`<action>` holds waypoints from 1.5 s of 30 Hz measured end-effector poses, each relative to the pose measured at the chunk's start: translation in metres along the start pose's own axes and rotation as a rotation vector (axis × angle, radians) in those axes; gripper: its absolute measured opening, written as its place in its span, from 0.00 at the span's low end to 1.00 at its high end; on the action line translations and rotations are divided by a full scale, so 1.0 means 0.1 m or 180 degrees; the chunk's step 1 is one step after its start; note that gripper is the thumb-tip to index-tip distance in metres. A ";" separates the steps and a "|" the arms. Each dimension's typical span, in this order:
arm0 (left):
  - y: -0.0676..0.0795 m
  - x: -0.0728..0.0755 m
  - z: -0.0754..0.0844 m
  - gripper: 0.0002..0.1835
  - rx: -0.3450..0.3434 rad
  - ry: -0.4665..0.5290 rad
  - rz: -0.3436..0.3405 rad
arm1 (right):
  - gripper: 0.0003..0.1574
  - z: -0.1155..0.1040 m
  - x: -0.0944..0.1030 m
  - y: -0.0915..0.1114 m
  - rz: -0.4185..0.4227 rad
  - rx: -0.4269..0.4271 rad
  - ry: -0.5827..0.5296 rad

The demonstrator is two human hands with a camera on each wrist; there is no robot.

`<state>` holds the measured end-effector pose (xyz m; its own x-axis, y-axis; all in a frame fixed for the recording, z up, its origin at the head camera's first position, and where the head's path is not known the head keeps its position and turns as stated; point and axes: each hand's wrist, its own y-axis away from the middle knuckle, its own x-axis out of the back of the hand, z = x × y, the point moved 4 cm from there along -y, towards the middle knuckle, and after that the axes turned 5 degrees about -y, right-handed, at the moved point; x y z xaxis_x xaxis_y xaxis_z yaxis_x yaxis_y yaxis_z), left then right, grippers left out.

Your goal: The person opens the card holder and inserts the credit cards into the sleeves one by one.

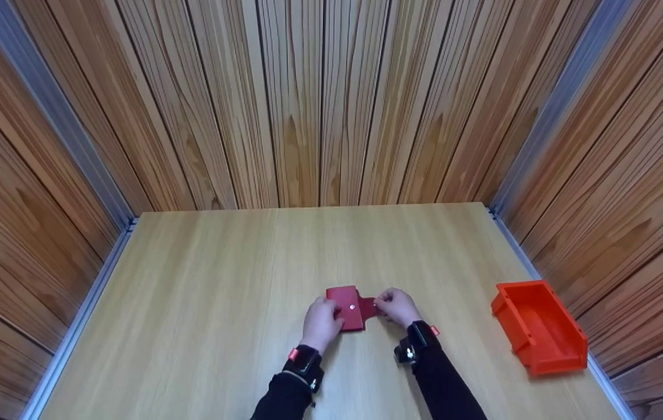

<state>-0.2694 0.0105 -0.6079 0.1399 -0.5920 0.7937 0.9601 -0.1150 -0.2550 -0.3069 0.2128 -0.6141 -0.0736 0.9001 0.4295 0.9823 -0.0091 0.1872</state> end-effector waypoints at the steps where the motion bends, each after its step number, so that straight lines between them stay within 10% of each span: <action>1: 0.00 0.00 0.00 0.10 0.0006 0.0003 -0.0011 | 0.04 0.01 0.00 0.00 -0.0011 -0.0027 -0.0039; 11: 0.00 0.01 0.02 0.10 -0.0035 -0.0007 -0.0003 | 0.04 -0.05 -0.05 0.00 -0.0021 -0.0030 -0.0149; 24: 0.00 0.00 0.00 0.11 -0.0070 -0.0030 0.0002 | 0.11 -0.36 -0.23 0.03 0.0185 0.0589 0.0866; 45: 0.00 -0.03 -0.02 0.10 -0.0151 -0.0017 0.0084 | 0.14 -0.54 -0.40 0.01 0.0115 0.0891 0.1475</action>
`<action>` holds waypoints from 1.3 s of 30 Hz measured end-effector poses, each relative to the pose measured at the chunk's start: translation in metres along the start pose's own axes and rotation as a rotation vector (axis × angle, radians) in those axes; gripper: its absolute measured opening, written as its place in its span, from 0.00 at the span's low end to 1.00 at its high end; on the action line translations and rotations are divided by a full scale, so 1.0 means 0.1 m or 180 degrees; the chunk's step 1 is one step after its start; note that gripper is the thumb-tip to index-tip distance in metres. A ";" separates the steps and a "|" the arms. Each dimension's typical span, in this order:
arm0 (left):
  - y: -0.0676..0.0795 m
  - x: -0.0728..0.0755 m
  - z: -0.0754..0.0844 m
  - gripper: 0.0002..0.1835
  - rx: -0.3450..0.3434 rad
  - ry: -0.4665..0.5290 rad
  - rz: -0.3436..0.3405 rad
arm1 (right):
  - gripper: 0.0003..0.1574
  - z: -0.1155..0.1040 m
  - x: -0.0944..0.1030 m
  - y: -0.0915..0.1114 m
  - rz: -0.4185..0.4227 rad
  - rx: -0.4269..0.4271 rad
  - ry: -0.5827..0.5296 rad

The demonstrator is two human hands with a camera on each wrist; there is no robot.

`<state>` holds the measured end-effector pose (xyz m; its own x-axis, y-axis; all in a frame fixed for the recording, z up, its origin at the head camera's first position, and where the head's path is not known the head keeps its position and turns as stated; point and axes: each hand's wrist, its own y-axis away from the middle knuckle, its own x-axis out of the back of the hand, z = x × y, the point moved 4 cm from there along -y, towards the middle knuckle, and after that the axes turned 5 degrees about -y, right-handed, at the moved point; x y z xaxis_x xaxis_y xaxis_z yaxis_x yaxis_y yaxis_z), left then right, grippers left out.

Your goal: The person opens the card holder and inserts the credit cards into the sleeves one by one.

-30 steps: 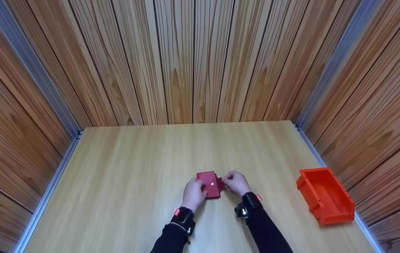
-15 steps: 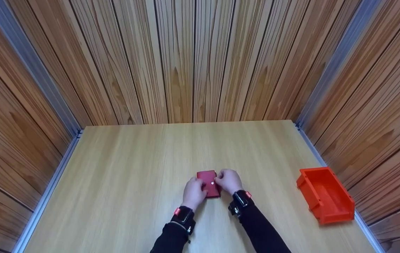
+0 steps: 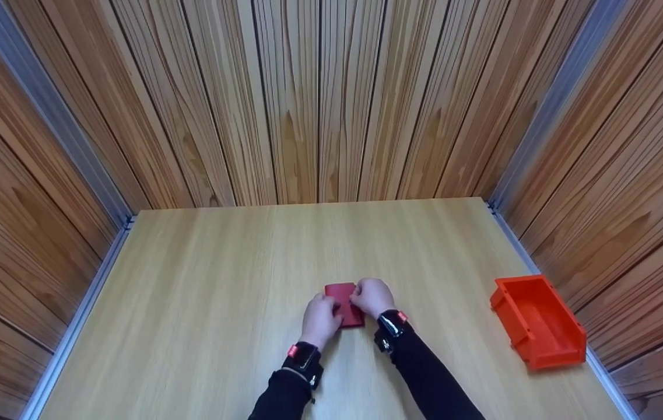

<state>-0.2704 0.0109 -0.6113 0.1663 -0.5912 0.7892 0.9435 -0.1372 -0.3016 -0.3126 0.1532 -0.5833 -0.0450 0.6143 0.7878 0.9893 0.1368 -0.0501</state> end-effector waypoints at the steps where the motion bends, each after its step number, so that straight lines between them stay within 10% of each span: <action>1: 0.00 0.00 0.00 0.10 0.0000 -0.0009 -0.0003 | 0.14 -0.01 0.00 0.00 0.0001 0.0019 0.0041; 25: 0.00 0.01 -0.01 0.09 -0.0058 -0.0029 0.0069 | 0.16 -0.14 -0.12 -0.04 0.0199 0.0546 0.0752; 39: 0.00 0.01 -0.01 0.10 -0.0030 -0.0026 -0.0017 | 0.14 -0.10 -0.06 -0.08 -0.0146 0.0318 0.0429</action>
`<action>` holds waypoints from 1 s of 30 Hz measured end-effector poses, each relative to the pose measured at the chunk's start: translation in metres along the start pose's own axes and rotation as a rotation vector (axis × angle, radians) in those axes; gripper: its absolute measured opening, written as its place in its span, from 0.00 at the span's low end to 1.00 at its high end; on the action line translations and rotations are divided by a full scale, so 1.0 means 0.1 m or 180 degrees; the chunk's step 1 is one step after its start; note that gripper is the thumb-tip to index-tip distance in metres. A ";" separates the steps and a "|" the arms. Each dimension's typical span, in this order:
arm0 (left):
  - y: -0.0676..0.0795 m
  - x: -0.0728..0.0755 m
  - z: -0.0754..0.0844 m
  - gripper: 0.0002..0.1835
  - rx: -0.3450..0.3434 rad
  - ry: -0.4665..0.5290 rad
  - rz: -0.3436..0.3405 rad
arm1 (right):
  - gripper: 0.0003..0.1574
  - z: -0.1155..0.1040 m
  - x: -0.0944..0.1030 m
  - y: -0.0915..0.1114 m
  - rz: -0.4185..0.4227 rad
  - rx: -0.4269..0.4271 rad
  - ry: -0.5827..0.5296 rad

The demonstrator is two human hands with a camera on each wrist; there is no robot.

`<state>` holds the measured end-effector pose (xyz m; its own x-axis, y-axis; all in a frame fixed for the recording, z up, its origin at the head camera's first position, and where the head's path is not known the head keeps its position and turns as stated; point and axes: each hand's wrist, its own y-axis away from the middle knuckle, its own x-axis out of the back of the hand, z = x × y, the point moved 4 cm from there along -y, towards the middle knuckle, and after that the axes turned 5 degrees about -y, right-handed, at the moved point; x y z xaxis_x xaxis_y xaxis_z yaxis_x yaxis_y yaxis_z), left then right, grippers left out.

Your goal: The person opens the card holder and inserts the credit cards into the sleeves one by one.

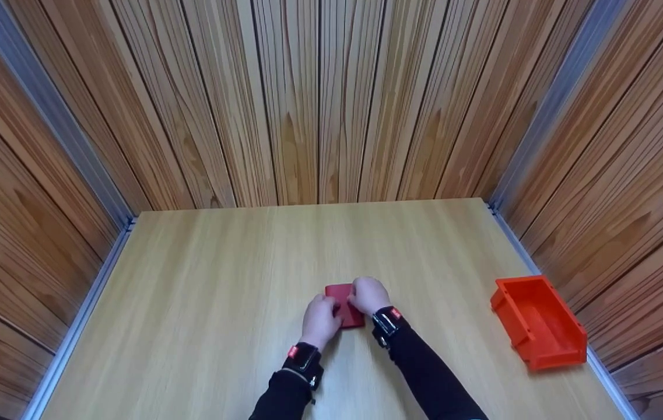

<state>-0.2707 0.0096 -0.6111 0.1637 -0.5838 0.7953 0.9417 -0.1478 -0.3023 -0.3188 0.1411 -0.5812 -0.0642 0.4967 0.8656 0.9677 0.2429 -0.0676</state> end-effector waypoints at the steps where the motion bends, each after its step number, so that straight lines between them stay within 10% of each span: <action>1: 0.00 0.00 0.00 0.10 0.0008 0.0002 -0.0009 | 0.14 0.00 0.00 0.00 -0.0013 -0.0008 0.0009; 30: 0.01 0.00 0.00 0.10 0.0008 0.0020 0.0044 | 0.11 0.05 0.01 0.04 -0.0101 -0.0015 -0.0204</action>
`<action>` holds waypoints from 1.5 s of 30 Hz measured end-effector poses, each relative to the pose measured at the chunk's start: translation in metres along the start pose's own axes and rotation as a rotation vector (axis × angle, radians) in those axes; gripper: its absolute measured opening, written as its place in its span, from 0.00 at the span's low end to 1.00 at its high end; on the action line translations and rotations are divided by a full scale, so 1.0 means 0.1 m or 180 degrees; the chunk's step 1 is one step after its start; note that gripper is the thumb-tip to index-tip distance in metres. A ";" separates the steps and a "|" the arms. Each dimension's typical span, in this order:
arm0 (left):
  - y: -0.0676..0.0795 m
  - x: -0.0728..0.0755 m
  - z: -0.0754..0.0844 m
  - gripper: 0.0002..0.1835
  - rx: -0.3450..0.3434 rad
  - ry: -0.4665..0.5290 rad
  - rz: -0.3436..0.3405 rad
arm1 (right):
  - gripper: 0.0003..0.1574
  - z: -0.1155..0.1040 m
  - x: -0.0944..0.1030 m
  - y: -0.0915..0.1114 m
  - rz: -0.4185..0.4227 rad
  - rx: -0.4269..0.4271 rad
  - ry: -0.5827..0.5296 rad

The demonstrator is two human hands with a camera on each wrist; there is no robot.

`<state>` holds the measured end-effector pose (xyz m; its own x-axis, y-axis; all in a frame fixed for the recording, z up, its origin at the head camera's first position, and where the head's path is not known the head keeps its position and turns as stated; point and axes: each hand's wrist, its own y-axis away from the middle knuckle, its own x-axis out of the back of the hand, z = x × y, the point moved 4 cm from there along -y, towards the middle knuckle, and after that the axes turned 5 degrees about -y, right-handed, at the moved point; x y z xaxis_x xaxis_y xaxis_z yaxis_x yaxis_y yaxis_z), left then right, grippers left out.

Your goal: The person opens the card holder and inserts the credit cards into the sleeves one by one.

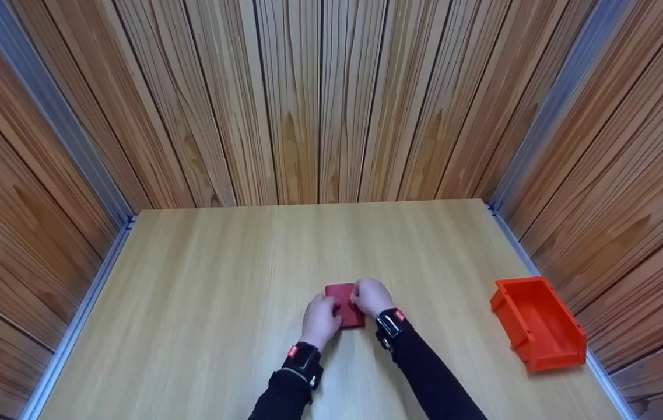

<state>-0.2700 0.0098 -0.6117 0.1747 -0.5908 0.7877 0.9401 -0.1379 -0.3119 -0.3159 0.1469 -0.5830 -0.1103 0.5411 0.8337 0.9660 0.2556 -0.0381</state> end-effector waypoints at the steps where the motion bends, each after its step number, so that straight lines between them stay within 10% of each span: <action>1: 0.00 0.00 0.00 0.10 0.0011 0.0003 -0.0013 | 0.11 0.01 0.00 0.00 0.0004 -0.0016 0.0005; 45: 0.01 0.01 0.01 0.11 0.0071 0.0091 -0.0090 | 0.17 -0.02 -0.04 -0.14 -0.0560 -0.0430 0.0364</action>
<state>-0.2685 0.0098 -0.6108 0.1399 -0.6094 0.7804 0.9509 -0.1371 -0.2776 -0.3284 0.1397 -0.5849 -0.2599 0.4015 0.8782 0.9576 0.2243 0.1809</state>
